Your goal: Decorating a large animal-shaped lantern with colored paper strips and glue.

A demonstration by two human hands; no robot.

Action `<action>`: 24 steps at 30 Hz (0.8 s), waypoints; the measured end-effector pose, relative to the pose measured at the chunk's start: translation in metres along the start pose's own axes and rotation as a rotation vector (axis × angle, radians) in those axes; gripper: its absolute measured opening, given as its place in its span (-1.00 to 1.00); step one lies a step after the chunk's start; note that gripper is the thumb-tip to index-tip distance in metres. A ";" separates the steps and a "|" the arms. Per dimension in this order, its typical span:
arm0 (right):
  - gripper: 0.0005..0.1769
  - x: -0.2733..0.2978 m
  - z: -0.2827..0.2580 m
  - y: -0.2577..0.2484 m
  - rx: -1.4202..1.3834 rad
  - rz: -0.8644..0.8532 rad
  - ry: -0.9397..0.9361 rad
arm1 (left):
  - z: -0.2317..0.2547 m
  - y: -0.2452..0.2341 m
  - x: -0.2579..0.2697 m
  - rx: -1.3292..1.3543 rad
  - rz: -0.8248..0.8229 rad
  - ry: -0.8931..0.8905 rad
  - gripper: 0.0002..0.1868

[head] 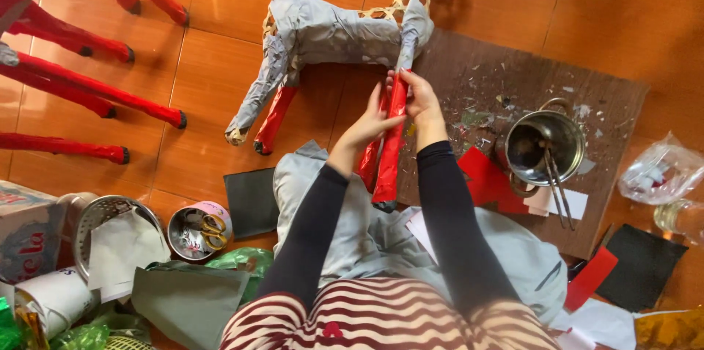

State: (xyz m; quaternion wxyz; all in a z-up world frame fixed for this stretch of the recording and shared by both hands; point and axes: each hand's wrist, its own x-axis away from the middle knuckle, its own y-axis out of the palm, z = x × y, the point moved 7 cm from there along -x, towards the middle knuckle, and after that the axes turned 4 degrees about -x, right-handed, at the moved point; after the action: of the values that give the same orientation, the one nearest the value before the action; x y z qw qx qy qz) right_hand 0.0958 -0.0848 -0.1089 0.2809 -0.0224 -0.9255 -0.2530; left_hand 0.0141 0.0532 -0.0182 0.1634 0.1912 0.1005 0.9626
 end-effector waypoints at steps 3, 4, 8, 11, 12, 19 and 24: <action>-0.75 -0.012 0.011 0.013 -0.501 -0.274 0.024 | -0.018 -0.056 0.068 0.259 -0.056 -0.031 -0.11; -0.71 -0.011 0.004 0.021 -0.539 -0.401 -0.072 | -0.018 -0.081 0.095 0.336 -0.042 0.029 -0.26; -0.50 0.088 -0.021 0.056 -0.212 -0.150 0.000 | -0.013 -0.189 0.184 0.568 0.233 0.046 -0.35; -0.22 0.177 -0.014 0.066 -0.288 -0.218 -0.017 | 0.003 -0.247 0.199 0.871 0.360 0.090 -0.36; -0.18 0.211 0.003 0.068 -0.313 -0.232 0.070 | 0.018 -0.254 0.203 0.795 0.506 0.120 -0.41; -0.50 0.322 0.003 0.013 -0.303 -0.329 -0.217 | 0.096 -0.201 0.160 0.727 0.303 0.311 -0.59; -0.47 0.381 -0.099 -0.099 -0.154 0.114 -0.485 | 0.062 -0.079 0.139 0.507 -0.011 0.281 -0.46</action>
State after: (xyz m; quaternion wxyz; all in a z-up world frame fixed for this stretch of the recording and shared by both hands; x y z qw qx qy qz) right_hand -0.1926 -0.2570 0.1188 0.0621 -0.1560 -0.9410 -0.2939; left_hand -0.0607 0.1838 0.0647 0.1001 0.0900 0.3607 0.9229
